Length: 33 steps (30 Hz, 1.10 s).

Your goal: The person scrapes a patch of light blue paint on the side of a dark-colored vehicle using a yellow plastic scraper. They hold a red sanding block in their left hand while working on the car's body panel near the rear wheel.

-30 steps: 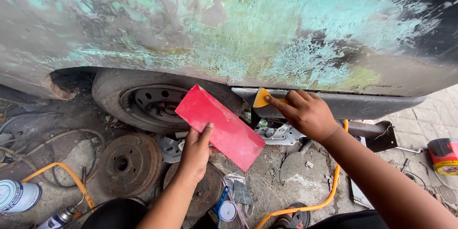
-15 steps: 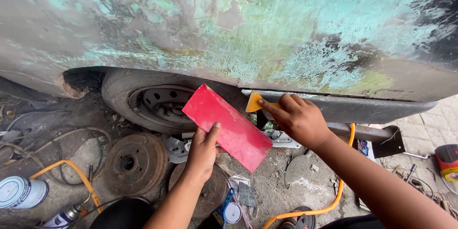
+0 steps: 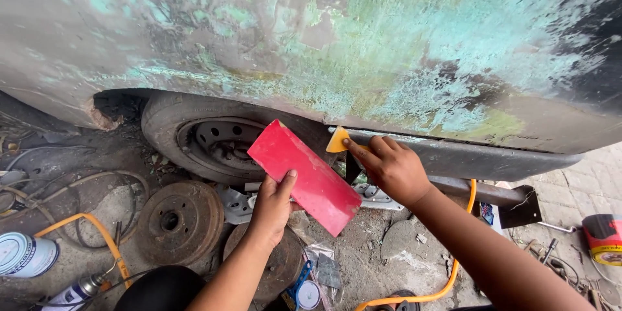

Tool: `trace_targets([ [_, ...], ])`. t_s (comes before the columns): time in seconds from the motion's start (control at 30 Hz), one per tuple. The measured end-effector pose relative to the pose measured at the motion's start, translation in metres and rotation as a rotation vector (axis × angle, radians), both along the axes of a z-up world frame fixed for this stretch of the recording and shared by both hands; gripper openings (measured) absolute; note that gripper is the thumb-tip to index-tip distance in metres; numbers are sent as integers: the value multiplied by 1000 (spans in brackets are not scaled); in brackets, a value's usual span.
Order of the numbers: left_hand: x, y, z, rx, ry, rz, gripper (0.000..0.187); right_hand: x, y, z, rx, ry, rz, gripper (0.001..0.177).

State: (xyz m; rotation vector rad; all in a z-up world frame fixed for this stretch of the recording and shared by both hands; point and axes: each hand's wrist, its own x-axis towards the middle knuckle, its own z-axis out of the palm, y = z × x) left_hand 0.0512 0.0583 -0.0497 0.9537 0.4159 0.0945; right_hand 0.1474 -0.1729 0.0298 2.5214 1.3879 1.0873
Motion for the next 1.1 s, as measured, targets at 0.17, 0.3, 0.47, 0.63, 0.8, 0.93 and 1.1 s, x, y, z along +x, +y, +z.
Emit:
trace_targets([
  [0.17,-4,2,2,43,2,9,28,-2,20,13,6,-19,-12,34],
  [0.3,-8,3,6,140,9,-2,25,-5,36,21,11,116,79,28],
  [0.47,-8,6,-1,169,-10,-44,30,-60,21,21,410,571,45,29],
  [0.63,-33,-14,43,622,25,-375,42,-111,-3,-2,622,762,-18,39],
  [0.8,-51,-40,26,772,-222,-266,37,-124,-29,-53,285,423,-222,48],
  [0.93,-51,-35,32,855,-316,-161,36,-122,-40,-44,252,538,-289,45],
  [1.1,-54,-47,31,1285,-665,-91,29,-111,-36,-51,1055,1633,-367,34],
])
